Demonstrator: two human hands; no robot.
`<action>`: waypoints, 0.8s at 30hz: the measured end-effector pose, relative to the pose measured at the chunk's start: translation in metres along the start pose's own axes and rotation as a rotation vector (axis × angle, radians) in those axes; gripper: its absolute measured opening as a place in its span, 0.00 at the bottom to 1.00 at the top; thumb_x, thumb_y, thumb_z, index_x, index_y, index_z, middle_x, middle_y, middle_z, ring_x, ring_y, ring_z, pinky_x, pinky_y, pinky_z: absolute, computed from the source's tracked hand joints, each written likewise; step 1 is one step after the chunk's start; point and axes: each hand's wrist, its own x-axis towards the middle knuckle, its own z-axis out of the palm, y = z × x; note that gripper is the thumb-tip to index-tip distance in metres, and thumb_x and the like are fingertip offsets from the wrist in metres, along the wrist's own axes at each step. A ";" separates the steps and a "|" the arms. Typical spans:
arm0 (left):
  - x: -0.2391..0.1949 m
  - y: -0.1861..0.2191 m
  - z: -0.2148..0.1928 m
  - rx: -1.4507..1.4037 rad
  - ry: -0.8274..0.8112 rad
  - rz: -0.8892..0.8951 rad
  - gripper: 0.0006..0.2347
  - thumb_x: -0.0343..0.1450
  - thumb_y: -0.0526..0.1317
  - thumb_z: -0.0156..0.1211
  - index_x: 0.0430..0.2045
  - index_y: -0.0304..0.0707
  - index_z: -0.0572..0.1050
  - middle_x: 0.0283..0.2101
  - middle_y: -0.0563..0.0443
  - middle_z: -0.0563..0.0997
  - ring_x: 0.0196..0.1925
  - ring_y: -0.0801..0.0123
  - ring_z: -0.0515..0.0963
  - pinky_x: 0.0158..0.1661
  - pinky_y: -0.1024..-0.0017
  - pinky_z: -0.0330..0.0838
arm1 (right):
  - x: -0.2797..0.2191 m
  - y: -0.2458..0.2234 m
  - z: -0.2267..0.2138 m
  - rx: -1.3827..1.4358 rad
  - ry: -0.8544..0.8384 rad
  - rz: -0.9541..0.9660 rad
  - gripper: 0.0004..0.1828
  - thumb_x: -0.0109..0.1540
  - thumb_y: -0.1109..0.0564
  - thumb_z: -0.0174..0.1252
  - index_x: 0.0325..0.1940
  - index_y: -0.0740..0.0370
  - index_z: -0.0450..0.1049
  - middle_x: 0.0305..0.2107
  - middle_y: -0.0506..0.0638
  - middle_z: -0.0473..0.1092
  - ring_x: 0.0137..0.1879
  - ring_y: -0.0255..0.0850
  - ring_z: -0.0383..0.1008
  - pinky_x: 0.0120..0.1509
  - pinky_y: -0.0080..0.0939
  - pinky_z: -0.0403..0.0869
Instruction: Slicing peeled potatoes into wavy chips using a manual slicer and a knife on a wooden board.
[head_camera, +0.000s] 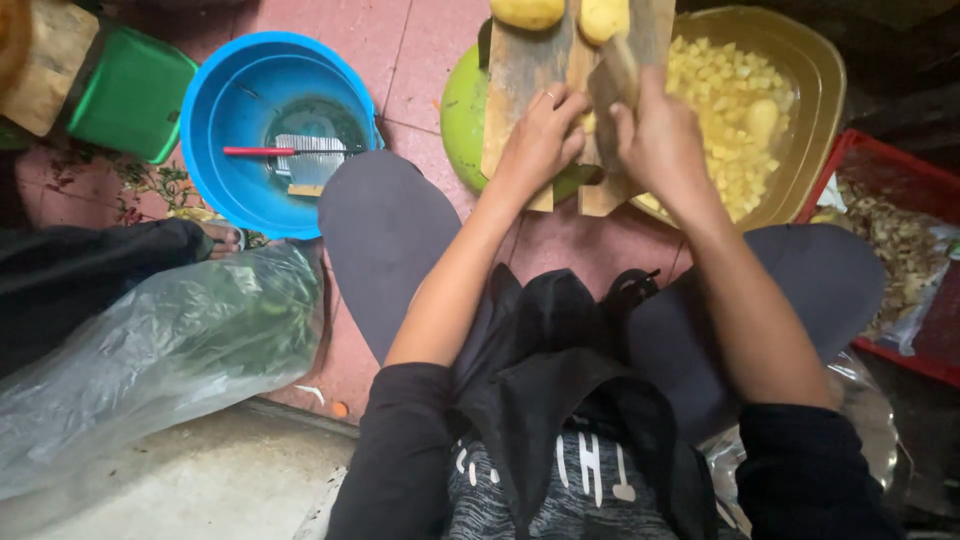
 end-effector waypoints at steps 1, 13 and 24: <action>0.002 -0.002 0.001 0.003 0.004 0.000 0.14 0.64 0.31 0.60 0.43 0.40 0.74 0.42 0.50 0.73 0.43 0.60 0.75 0.45 0.66 0.75 | 0.001 -0.001 -0.001 0.000 0.001 -0.004 0.09 0.71 0.70 0.52 0.52 0.77 0.61 0.22 0.59 0.69 0.19 0.49 0.70 0.18 0.43 0.74; -0.007 -0.004 0.002 -0.062 0.030 0.022 0.10 0.63 0.29 0.59 0.36 0.35 0.71 0.40 0.48 0.74 0.44 0.58 0.75 0.48 0.65 0.74 | 0.005 0.003 0.009 0.064 -0.052 0.119 0.11 0.67 0.74 0.53 0.53 0.81 0.63 0.25 0.61 0.69 0.17 0.41 0.70 0.13 0.32 0.74; -0.005 -0.007 0.002 -0.026 0.063 0.044 0.12 0.64 0.31 0.58 0.40 0.38 0.73 0.42 0.48 0.74 0.45 0.57 0.76 0.47 0.64 0.74 | -0.004 -0.012 0.008 -0.022 0.083 -0.052 0.12 0.67 0.67 0.55 0.51 0.77 0.61 0.21 0.67 0.71 0.20 0.61 0.73 0.23 0.59 0.72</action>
